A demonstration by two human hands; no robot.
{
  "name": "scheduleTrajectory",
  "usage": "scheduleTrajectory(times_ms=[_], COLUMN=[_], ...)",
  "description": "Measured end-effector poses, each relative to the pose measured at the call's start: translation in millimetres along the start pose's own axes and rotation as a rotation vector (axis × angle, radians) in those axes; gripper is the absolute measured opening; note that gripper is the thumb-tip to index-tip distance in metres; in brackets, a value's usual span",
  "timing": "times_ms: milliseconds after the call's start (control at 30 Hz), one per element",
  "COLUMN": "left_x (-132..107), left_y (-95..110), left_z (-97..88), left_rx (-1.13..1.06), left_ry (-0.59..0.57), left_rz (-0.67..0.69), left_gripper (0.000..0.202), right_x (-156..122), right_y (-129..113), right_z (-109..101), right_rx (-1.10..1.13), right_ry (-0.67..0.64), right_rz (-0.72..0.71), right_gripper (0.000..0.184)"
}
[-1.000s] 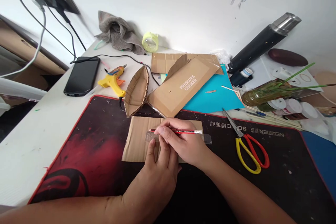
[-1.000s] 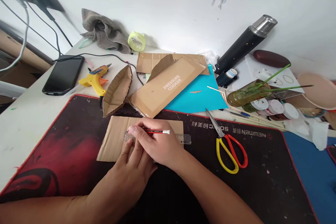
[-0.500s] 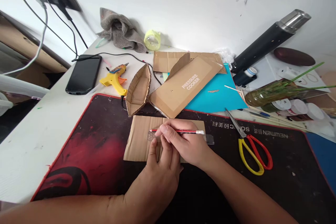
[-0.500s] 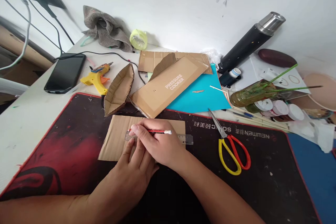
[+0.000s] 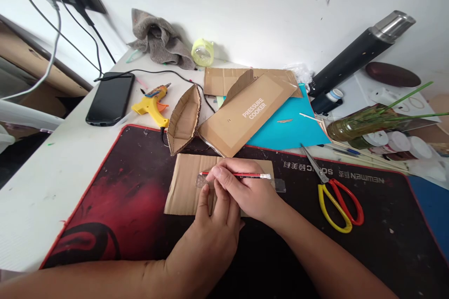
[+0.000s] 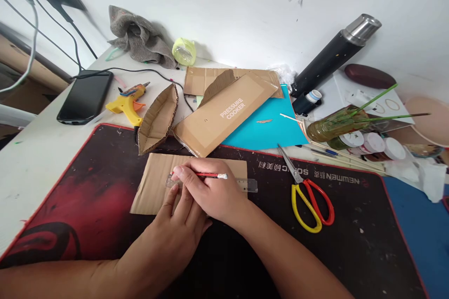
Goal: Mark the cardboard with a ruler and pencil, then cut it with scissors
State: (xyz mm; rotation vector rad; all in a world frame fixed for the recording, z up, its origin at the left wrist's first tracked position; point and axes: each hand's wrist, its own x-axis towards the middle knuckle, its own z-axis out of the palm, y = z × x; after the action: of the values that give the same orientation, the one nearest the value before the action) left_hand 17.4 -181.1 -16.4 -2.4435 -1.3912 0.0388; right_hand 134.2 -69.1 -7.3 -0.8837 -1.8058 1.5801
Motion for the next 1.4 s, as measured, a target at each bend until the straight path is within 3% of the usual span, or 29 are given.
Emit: scheduleTrajectory(times_ms=[1400], left_x=[-0.7], left_y=[-2.6], left_z=[-2.0], left_rx=[-0.037], left_ry=[-0.042], left_rz=[0.013], left_gripper=[0.052], right_x=[2.6], right_y=[-3.8], right_z=[-2.7], right_rx=[-0.033], right_ry=[-0.022], right_rz=[0.018], right_gripper=[0.030])
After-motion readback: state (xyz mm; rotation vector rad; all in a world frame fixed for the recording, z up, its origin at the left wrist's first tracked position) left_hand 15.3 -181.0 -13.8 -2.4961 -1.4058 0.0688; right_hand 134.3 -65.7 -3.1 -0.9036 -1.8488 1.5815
